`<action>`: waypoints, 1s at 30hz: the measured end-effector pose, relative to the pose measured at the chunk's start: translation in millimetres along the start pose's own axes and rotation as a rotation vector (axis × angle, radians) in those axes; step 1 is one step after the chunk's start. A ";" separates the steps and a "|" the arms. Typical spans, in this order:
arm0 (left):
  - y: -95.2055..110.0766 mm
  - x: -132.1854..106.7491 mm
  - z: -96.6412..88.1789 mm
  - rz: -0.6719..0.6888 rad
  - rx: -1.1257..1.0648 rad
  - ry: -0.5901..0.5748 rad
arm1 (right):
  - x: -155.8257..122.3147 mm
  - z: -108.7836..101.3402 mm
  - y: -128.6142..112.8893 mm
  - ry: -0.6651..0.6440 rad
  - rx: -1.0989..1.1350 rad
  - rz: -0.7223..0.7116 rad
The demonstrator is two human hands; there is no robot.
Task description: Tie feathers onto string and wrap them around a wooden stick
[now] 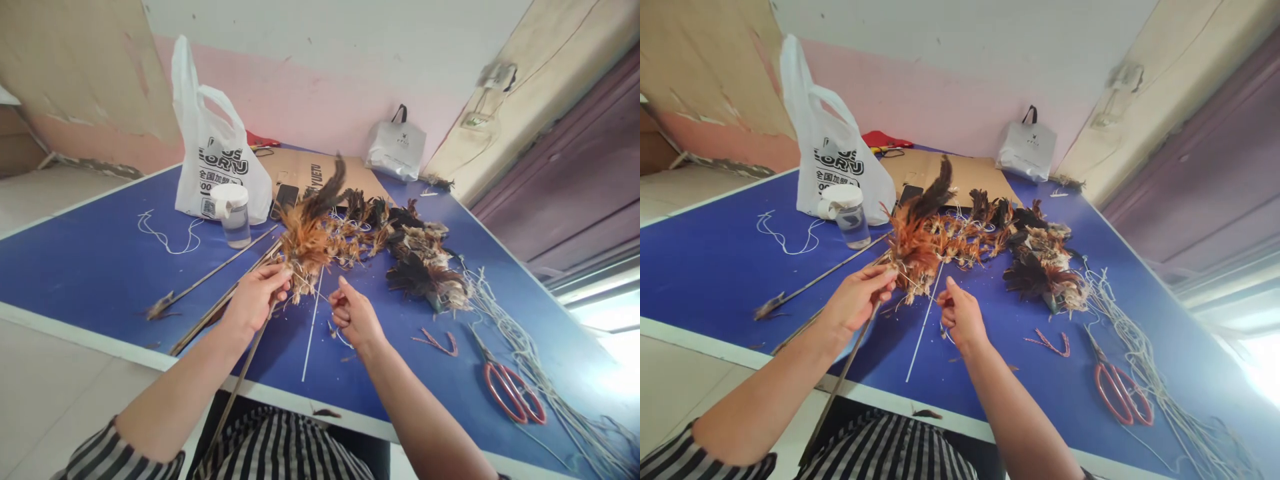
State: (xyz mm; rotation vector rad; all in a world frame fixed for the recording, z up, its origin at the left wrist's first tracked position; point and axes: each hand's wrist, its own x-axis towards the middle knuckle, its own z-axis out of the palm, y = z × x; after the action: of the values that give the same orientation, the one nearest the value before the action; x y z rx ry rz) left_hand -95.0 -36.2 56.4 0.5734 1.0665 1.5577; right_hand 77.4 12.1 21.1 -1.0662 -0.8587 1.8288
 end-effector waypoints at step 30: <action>5.9 11.5 -19.7 -0.430 -0.512 -0.248 | 66.8 15.4 -2.3 0.181 -1.536 -0.273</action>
State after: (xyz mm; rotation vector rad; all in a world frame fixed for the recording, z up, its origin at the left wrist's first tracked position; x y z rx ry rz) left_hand -117.2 -31.6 50.1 0.1604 0.5231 1.2676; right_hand 44.6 70.6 7.0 -1.7702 -2.2341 0.5637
